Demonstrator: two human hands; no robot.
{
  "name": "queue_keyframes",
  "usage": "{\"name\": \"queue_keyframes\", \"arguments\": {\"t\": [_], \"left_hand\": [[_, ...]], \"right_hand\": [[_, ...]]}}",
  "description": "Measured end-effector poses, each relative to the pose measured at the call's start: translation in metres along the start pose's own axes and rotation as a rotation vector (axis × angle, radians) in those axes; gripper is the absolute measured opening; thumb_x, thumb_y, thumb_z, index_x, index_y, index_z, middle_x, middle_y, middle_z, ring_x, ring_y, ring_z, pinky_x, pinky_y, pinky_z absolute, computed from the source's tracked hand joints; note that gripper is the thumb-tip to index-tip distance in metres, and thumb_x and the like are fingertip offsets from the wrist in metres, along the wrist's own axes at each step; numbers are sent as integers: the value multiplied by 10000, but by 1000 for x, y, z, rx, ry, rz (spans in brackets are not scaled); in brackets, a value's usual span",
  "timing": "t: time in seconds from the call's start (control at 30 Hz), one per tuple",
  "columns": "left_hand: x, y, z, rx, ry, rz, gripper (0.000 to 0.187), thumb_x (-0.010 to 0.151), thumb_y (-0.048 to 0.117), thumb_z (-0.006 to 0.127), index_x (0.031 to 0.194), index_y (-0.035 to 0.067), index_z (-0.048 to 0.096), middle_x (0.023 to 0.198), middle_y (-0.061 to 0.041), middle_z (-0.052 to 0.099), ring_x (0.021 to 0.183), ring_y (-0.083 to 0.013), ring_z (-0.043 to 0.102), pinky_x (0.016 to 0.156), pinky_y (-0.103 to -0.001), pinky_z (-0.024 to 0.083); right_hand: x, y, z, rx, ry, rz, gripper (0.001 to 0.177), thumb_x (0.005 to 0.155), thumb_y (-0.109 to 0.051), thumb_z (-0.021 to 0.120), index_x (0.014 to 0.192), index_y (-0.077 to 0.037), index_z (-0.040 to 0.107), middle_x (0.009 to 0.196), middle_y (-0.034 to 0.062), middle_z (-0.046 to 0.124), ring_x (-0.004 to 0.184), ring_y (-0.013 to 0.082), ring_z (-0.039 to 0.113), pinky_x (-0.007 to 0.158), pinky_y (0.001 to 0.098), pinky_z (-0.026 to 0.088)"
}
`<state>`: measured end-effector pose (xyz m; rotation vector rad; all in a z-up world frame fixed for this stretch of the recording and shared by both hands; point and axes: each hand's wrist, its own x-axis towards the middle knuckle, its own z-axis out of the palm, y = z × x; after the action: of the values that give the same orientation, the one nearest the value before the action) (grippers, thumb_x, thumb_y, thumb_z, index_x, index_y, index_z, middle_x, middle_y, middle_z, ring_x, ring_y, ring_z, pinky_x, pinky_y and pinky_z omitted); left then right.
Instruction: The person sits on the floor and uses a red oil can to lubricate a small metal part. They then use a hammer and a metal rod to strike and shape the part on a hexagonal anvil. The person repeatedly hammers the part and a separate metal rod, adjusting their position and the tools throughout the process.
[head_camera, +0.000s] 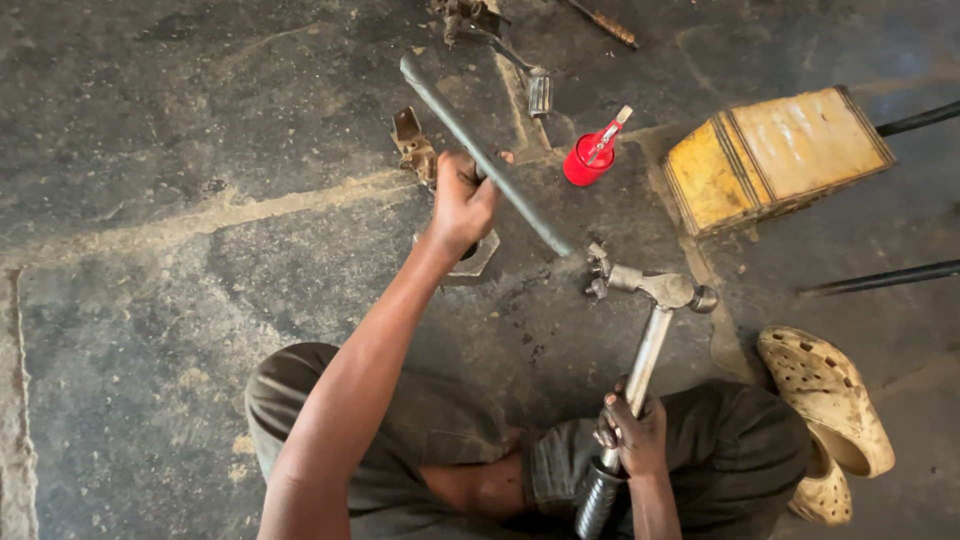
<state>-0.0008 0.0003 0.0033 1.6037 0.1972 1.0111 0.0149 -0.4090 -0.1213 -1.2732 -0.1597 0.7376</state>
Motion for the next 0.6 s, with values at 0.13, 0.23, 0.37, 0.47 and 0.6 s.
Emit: {"name": "queue_keyframes", "arguments": {"t": [0.13,0.23,0.37,0.47,0.6], "left_hand": [[1,1,5,32,6,-32,397,1012,91,647,636,6,550,566,51,453,536,-56,390,468,-312,306],[0,2,6,35,25,-22,394,1001,69,645,623,2,555,553,47,453,519,-63,387,462,-315,309],[-1,1,8,57,15,-8,325,971,35,623,649,-3,603,551,46,474,513,-59,406,462,-308,344],[2,1,8,78,29,-133,382,969,51,614,591,-4,608,496,41,497,419,-67,410,402,-305,340],[4,0,9,113,108,-70,309,937,-4,613,631,-33,586,526,5,463,509,-52,422,447,-309,338]], "right_hand": [[-1,-1,1,-17,12,-19,198,906,-44,647,1054,-47,515,607,52,488,377,118,434,367,301,375],[0,0,4,-28,15,-13,199,905,-42,649,1055,-44,517,605,54,487,383,118,438,367,302,377],[1,2,0,-30,12,0,206,905,-37,655,1057,-32,517,608,55,484,394,117,440,367,299,373],[-1,3,0,-34,22,-8,204,901,-39,655,1061,-18,530,604,59,492,389,126,453,363,305,382],[-6,-12,9,-21,33,-40,234,900,-51,685,1073,-6,534,606,68,499,402,109,453,362,293,381]]}}
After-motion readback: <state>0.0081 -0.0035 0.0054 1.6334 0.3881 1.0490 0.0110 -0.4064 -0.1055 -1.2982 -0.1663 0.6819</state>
